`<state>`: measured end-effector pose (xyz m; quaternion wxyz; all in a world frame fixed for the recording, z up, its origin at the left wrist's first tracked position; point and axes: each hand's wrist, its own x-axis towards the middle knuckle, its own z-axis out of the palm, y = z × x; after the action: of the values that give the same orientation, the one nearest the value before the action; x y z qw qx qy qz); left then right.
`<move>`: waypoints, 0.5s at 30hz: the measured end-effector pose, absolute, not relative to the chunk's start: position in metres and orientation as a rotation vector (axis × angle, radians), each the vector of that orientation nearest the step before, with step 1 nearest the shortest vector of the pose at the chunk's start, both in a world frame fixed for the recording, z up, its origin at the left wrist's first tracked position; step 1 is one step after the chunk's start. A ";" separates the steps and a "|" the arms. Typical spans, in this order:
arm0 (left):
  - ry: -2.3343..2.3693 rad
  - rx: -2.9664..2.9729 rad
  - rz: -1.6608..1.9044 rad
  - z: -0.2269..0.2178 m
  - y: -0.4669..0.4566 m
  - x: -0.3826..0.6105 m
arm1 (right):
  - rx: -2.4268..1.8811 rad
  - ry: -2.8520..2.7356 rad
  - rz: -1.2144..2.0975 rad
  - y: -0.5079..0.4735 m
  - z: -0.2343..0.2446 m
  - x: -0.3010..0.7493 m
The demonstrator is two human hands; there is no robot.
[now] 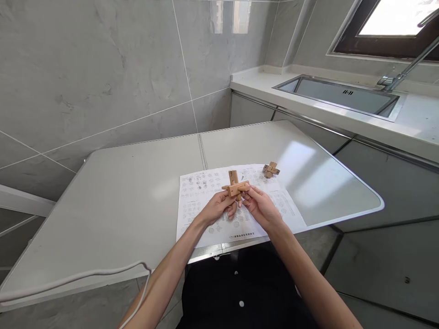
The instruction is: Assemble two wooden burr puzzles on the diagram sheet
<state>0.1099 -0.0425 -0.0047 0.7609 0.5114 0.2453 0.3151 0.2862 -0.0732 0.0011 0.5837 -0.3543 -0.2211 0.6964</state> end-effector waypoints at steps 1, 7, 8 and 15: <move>0.523 1.128 0.662 -0.004 -0.043 0.110 | -0.819 -0.530 1.642 -0.074 0.002 0.286; 0.537 1.218 0.587 -0.002 -0.046 0.109 | -0.835 -0.581 1.676 -0.077 0.002 0.284; 0.533 1.226 0.581 -0.001 -0.047 0.110 | -0.840 -0.585 1.681 -0.078 0.001 0.284; 0.481 1.245 0.593 0.002 -0.050 0.115 | -0.832 -0.560 1.731 -0.076 -0.004 0.287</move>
<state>0.1152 -0.0502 0.0025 0.7451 0.5685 0.2197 0.2710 0.2872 -0.0756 -0.0041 0.5402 -0.3501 -0.2356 0.7281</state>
